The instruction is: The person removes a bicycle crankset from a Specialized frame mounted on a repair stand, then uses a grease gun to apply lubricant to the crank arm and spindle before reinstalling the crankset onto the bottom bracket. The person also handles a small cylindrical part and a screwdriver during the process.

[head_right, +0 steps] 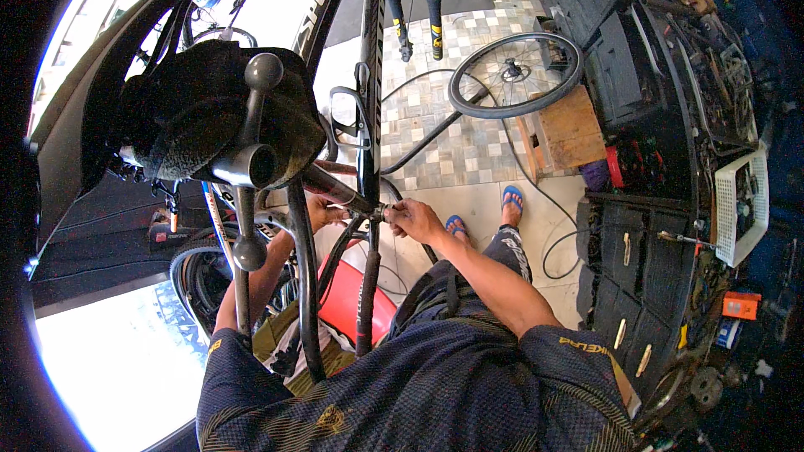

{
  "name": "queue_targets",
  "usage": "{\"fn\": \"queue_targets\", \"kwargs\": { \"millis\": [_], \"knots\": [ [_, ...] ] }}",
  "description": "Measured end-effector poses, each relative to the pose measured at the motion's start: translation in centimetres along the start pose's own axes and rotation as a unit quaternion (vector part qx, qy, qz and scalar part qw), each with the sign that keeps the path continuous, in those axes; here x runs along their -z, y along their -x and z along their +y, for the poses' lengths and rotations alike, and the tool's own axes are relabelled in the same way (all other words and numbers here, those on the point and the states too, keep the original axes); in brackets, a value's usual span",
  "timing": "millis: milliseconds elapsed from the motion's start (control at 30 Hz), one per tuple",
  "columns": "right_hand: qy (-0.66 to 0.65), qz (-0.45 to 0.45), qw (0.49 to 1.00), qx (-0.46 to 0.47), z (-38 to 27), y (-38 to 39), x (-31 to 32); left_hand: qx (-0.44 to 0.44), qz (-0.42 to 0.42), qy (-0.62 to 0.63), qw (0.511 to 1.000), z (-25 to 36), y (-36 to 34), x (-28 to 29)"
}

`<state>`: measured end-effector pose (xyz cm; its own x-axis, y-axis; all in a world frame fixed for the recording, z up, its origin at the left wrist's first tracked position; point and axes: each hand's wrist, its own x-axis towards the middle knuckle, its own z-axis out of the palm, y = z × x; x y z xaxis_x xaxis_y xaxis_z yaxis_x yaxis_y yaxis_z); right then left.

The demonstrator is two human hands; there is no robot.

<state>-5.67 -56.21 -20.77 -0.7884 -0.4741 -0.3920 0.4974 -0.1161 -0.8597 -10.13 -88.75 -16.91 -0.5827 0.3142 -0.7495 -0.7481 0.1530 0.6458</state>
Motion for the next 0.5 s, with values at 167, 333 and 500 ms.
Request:
{"fn": "queue_targets", "kwargs": {
  "millis": [167, 333, 500],
  "knots": [
    [-0.042, -0.052, 0.992, -0.109, -0.6, -0.3, 0.3, 0.067, 0.029, 0.060, 0.995, 2.8, 1.5, -2.5],
    [-0.075, -0.067, 0.988, -0.121, -0.6, -0.4, 0.3, -0.084, 0.036, -0.193, 0.977, 3.3, 2.0, -3.6],
    [0.105, -0.008, 0.991, 0.077, -1.0, -0.1, 0.1, -0.027, 0.069, -0.080, 0.994, 2.1, 1.9, -3.2]
  ]
}}
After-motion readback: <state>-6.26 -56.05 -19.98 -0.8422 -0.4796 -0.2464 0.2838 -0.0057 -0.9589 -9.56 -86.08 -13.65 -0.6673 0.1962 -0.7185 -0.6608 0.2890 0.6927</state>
